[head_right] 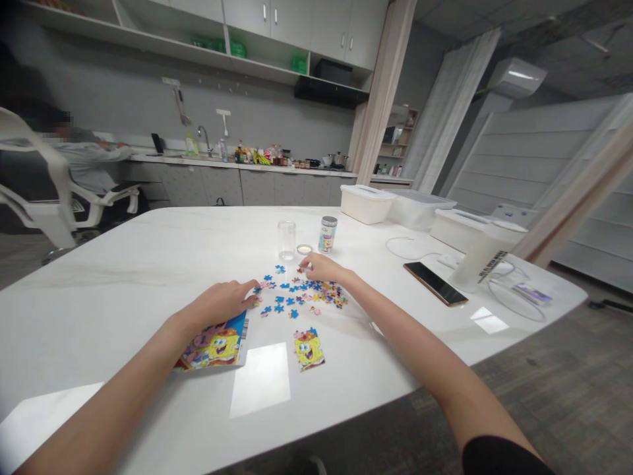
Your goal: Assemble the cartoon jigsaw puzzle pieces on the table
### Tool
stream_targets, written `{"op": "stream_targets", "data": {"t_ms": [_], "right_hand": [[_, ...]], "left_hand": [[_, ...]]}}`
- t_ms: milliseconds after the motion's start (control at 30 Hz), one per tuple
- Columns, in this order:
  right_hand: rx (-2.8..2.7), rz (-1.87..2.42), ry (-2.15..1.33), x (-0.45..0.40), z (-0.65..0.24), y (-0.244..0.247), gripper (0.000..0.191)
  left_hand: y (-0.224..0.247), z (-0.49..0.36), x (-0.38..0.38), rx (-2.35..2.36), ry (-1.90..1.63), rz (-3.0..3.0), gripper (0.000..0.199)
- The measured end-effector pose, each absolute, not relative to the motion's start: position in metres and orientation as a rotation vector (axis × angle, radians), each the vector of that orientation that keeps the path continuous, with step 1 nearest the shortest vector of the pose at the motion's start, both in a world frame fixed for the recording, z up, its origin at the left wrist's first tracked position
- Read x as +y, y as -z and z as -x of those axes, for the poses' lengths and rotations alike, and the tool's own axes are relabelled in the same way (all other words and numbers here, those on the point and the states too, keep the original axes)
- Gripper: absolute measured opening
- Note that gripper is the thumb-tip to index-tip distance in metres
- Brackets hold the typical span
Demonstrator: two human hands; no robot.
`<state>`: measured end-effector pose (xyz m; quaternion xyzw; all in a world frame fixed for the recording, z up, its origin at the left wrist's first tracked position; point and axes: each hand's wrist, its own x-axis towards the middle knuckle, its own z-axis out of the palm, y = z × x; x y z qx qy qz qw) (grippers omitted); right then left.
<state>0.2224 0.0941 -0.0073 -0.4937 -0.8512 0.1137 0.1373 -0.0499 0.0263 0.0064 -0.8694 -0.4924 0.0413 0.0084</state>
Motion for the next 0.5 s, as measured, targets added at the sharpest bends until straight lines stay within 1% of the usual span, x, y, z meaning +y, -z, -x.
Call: {"op": "stream_targets", "data": {"t_ms": [67, 267, 367, 500], "right_hand": [[-2.491, 1.4, -0.305, 0.098, -0.22, 0.008, 0.034], [-2.434, 1.46, -0.278, 0.099, -0.211, 0.01, 0.017], [-2.446, 1.483, -0.264, 0.094, -0.207, 0.009, 0.016], [-2.474, 1.515, -0.201, 0.091, -0.201, 0.005, 0.02]], "left_hand": [[-0.008, 0.049, 0.025, -1.505, -0.133, 2.722, 0.039], [-0.011, 0.045, 0.021, -1.464, -0.164, 2.72, 0.038], [-0.011, 0.04, 0.018, -1.429, -0.165, 2.712, 0.038], [-0.012, 0.035, 0.013, -1.402, -0.135, 2.718, 0.039]]}}
